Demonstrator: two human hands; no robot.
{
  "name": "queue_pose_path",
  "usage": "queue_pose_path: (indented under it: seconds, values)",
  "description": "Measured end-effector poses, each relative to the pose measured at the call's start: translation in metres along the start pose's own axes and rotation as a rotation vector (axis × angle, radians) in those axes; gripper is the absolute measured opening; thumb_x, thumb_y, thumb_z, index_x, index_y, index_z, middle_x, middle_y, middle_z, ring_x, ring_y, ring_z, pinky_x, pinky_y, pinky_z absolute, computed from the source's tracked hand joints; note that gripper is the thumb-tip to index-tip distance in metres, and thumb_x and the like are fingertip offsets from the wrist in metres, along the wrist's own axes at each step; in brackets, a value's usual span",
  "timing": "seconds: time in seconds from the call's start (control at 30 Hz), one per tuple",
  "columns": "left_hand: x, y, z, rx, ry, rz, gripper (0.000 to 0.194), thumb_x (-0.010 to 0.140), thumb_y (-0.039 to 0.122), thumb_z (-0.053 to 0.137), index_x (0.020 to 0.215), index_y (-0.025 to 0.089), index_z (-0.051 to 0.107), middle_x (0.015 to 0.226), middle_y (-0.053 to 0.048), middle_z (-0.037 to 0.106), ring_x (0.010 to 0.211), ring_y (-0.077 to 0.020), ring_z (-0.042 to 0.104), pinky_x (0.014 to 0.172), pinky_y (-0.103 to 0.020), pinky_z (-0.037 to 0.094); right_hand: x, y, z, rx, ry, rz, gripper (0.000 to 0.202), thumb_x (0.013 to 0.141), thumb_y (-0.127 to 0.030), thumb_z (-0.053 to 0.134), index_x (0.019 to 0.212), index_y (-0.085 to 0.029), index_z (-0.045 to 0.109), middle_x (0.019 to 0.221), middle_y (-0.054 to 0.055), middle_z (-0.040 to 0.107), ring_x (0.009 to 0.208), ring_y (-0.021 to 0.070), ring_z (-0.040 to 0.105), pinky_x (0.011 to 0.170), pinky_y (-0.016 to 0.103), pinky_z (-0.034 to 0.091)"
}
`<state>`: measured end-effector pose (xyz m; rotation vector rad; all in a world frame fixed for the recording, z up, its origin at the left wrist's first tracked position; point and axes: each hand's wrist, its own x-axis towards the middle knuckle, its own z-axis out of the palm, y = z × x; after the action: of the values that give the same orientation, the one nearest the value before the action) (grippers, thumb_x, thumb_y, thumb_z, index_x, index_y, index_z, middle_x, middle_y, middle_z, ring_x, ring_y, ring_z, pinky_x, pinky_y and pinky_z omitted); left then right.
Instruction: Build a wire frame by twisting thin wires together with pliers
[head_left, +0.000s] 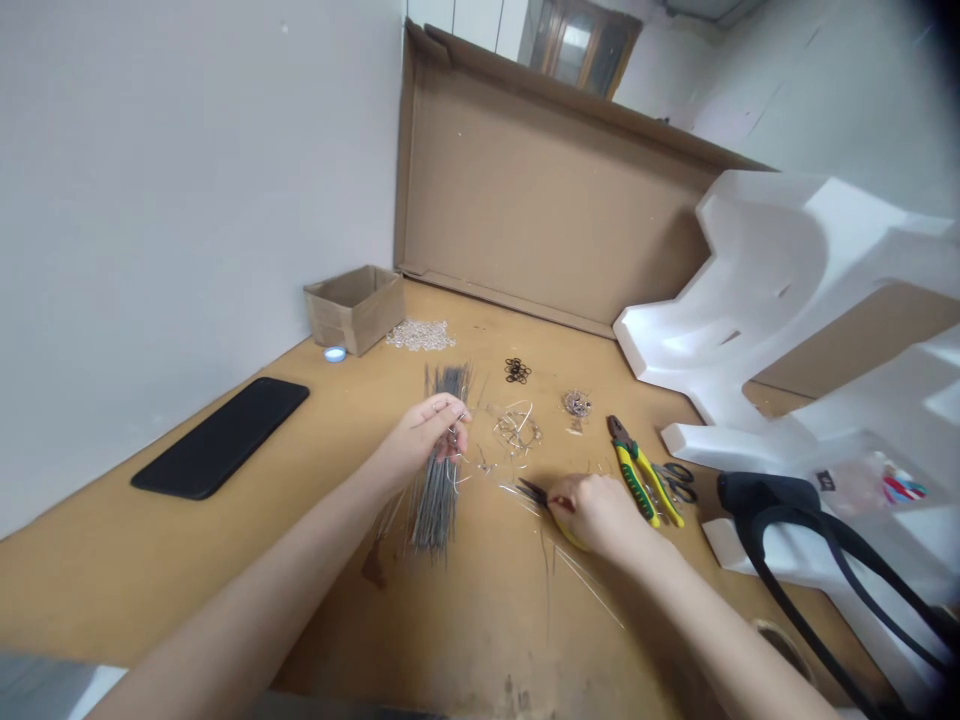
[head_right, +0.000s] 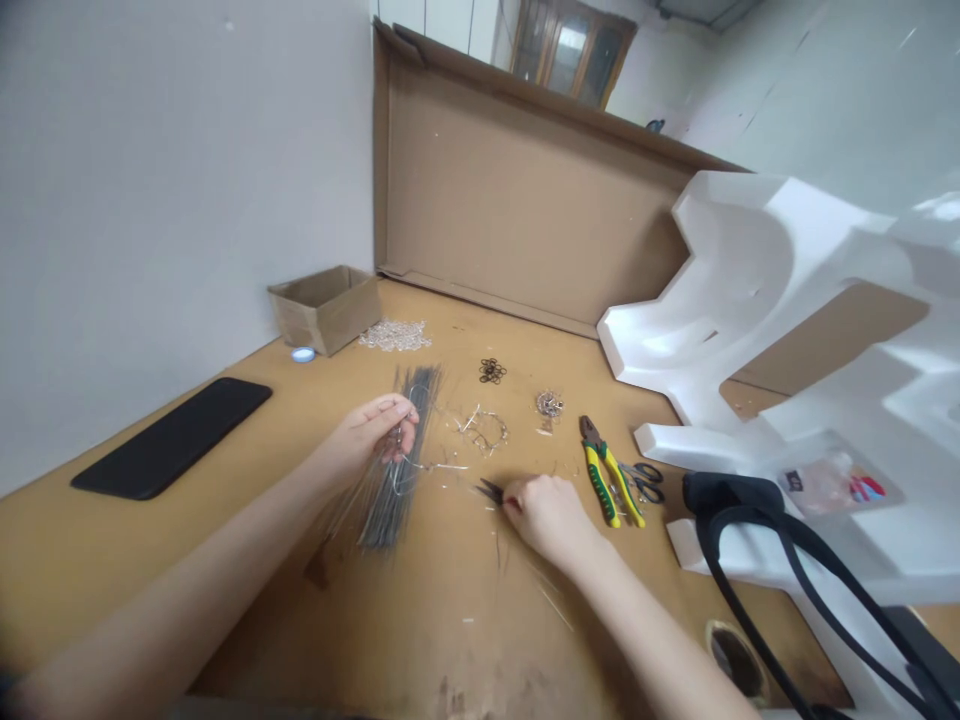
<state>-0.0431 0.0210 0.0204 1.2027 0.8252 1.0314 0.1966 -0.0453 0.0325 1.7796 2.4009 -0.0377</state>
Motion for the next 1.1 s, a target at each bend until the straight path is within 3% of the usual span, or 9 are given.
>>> queue_pose_path:
  seconds: [0.13, 0.37, 0.43, 0.63, 0.83, 0.97, 1.1]
  values:
    - [0.002, -0.006, -0.003, -0.048, -0.089, -0.063, 0.027, 0.078, 0.043, 0.049, 0.076, 0.016, 0.045, 0.049, 0.004, 0.053, 0.037, -0.0058, 0.045, 0.035, -0.015, 0.027, 0.016, -0.024, 0.006, -0.070, -0.020, -0.093, 0.022, 0.083, -0.016, 0.042, 0.077, -0.020, 0.062, 0.080, 0.004, 0.068, 0.073, 0.0162, 0.062, 0.059, 0.022, 0.034]
    - [-0.007, -0.015, 0.009, 0.149, -0.486, -0.226, 0.028, 0.080, 0.042, 0.046, 0.075, 0.015, 0.047, 0.052, 0.001, 0.056, 0.041, -0.0065, 0.045, 0.041, -0.017, 0.032, 0.044, -0.046, 0.017, -0.066, -0.123, -0.041, 0.017, 0.077, -0.013, 0.048, 0.076, -0.014, 0.064, 0.077, 0.013, 0.068, 0.074, 0.0201, 0.064, 0.061, 0.024, 0.039]
    - [-0.009, -0.018, 0.012, 0.206, -0.553, -0.252, 0.027, 0.081, 0.041, 0.044, 0.076, 0.015, 0.047, 0.055, 0.001, 0.057, 0.042, -0.0064, 0.046, 0.043, -0.018, 0.034, 0.048, -0.046, 0.015, -0.051, -0.145, -0.024, 0.015, 0.075, -0.014, 0.050, 0.075, -0.014, 0.065, 0.076, 0.014, 0.068, 0.074, 0.0208, 0.064, 0.062, 0.025, 0.040]
    - [-0.010, -0.024, 0.012, 0.324, -0.669, -0.306, 0.028, 0.081, 0.043, 0.042, 0.073, 0.016, 0.046, 0.057, 0.000, 0.059, 0.045, -0.0083, 0.049, 0.047, -0.020, 0.037, 0.047, -0.028, 0.010, 0.073, -0.135, -0.023, 0.014, 0.068, -0.020, 0.054, 0.074, -0.018, 0.066, 0.075, 0.010, 0.068, 0.071, 0.0214, 0.063, 0.057, 0.025, 0.038]
    - [-0.008, -0.038, 0.014, 0.355, -0.712, -0.321, 0.028, 0.082, 0.044, 0.041, 0.073, 0.017, 0.044, 0.056, 0.001, 0.059, 0.044, -0.0084, 0.049, 0.046, -0.020, 0.038, 0.048, -0.005, 0.008, 0.260, -0.112, -0.048, 0.014, 0.071, -0.020, 0.052, 0.077, -0.019, 0.064, 0.071, 0.000, 0.066, 0.063, 0.0112, 0.059, 0.052, 0.017, 0.035]
    - [-0.008, -0.045, 0.018, 0.427, -0.694, -0.343, 0.031, 0.082, 0.047, 0.039, 0.072, 0.017, 0.043, 0.055, 0.000, 0.058, 0.042, -0.0090, 0.049, 0.044, -0.020, 0.038, 0.048, -0.006, 0.007, 0.284, -0.080, -0.050, 0.015, 0.074, -0.020, 0.049, 0.078, -0.019, 0.063, 0.073, -0.001, 0.066, 0.065, 0.0099, 0.058, 0.056, 0.017, 0.037]
    - [-0.010, -0.043, 0.020, 0.461, -0.734, -0.377, 0.032, 0.080, 0.048, 0.040, 0.071, 0.017, 0.044, 0.056, -0.001, 0.060, 0.043, -0.0095, 0.050, 0.045, -0.020, 0.039, 0.050, -0.016, 0.009, 0.209, -0.061, -0.005, 0.016, 0.074, -0.023, 0.049, 0.075, -0.020, 0.065, 0.075, 0.002, 0.067, 0.071, 0.0147, 0.060, 0.061, 0.022, 0.038]
